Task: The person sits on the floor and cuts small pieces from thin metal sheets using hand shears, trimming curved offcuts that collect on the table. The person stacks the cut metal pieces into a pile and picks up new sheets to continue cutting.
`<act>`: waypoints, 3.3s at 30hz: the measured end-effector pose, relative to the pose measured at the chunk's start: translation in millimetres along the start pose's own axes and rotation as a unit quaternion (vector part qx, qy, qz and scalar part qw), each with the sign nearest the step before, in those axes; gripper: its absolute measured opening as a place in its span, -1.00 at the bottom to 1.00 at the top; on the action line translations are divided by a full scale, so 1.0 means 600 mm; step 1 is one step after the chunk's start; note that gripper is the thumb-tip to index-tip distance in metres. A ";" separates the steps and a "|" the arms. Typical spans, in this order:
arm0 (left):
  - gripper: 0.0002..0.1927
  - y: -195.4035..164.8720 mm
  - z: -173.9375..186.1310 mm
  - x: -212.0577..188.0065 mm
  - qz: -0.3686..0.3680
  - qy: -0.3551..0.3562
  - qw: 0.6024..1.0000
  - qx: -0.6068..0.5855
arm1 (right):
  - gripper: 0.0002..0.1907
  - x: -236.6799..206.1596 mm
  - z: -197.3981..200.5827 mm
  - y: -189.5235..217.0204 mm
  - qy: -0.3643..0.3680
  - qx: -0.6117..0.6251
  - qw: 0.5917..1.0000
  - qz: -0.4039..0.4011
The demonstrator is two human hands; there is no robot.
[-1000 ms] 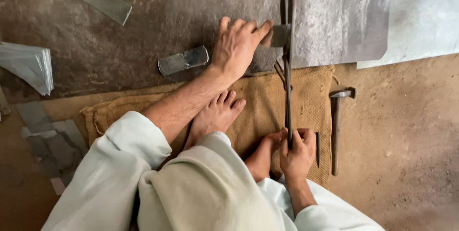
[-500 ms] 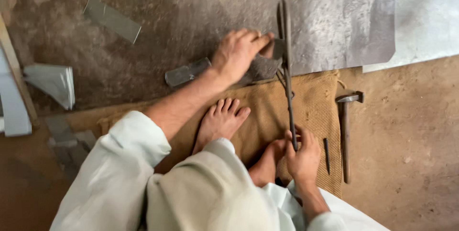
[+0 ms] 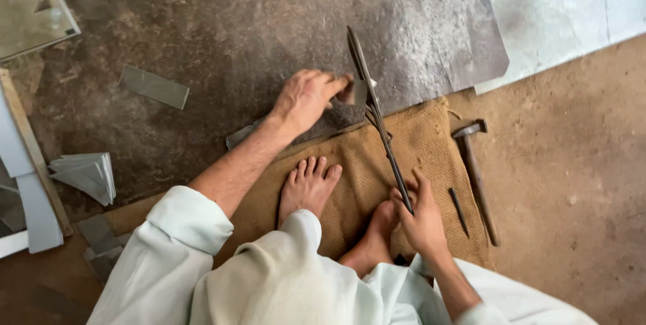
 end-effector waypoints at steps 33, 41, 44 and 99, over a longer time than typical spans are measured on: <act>-0.79 0.389 0.141 0.193 0.148 -0.264 0.936 -0.181 | -0.37 0.091 0.059 0.035 -0.170 -0.220 0.955 0.105; -0.72 0.230 0.013 -0.169 0.376 0.044 0.856 -0.353 | -0.44 0.085 0.032 0.029 -0.133 -0.248 0.952 0.117; -0.39 0.151 0.037 -0.196 0.262 0.035 0.962 -0.063 | -0.48 0.099 0.013 0.025 -0.066 -0.205 0.972 0.091; -0.58 -0.029 0.059 -0.156 0.001 -0.049 0.674 -0.737 | -0.34 0.132 -0.112 0.306 0.176 0.057 0.981 0.063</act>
Point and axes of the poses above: each hand's wrist, its own x-axis towards the middle knuckle, its own z-axis out of the back of the hand, y = z × x, the point moved 9 cm from there along x, towards the middle knuckle, and after that the axes turned 13 degrees about y, right-handed, at the moved point
